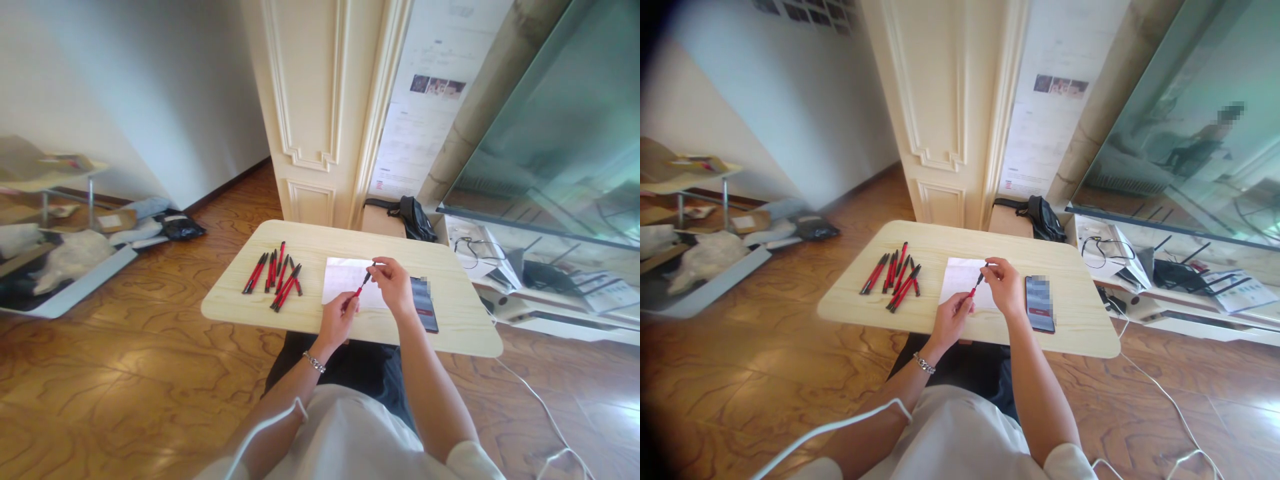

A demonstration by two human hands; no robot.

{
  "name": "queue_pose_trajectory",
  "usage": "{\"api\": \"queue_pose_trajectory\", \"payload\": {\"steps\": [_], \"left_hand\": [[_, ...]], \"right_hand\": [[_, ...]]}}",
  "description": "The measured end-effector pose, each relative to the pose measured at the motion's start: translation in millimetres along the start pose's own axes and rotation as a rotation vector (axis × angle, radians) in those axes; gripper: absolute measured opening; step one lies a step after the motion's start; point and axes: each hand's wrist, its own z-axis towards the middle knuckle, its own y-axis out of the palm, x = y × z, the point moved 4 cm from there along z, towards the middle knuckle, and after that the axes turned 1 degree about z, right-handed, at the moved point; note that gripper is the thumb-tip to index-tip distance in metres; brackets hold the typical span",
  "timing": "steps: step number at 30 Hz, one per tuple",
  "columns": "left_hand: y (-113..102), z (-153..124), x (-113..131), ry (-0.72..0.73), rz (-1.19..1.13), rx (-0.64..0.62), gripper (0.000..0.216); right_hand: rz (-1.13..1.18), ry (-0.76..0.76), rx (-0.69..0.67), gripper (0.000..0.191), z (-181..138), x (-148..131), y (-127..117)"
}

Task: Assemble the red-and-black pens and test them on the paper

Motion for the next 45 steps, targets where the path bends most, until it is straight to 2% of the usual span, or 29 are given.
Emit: {"api": "queue_pose_trajectory", "payload": {"steps": [5, 18, 22, 26, 30, 34, 38, 41, 45], "left_hand": [[0.8, 0.2, 0.1, -0.002, 0.020, -0.025, 0.035], [0.7, -1.0, 3.1, -0.024, -0.055, -0.135, 0.036], [1.1, -1.3, 2.5, -0.025, -0.050, -0.089, 0.032], [-0.9, -1.1, 0.7, -0.026, 0.003, -0.022, 0.028], [-2.7, -0.3, 0.1, -0.015, 0.028, 0.006, 0.028], [-0.3, 0.6, -2.6, -0.041, 0.007, -0.017, 0.031], [1.9, 0.9, -3.4, -0.059, -0.034, -0.036, 0.034], [1.9, 0.6, -1.4, -0.055, -0.040, -0.051, 0.034], [-0.4, 0.2, 0.7, -0.049, -0.008, -0.025, 0.032]], "right_hand": [[-0.021, 0.036, -0.036, 0.032, -11.4, 6.5, 5.5], [0.108, 0.070, -0.113, 0.034, -10.2, 21.9, 8.1], [0.000, 0.027, -0.049, 0.036, -11.7, 21.7, 8.2], [-0.092, 0.058, -0.010, 0.033, -15.3, 26.9, 12.6], [-0.151, 0.075, 0.100, 0.036, -19.8, 31.5, 14.5], [-0.031, 0.103, 0.035, 0.037, -22.0, 28.8, 17.4], [0.147, 0.146, -0.037, 0.045, -20.3, 23.0, 15.0], [0.146, 0.153, -0.051, 0.043, -17.1, 24.6, 13.5], [0.100, 0.157, 0.005, 0.038, -15.0, 34.6, 14.4]]}}
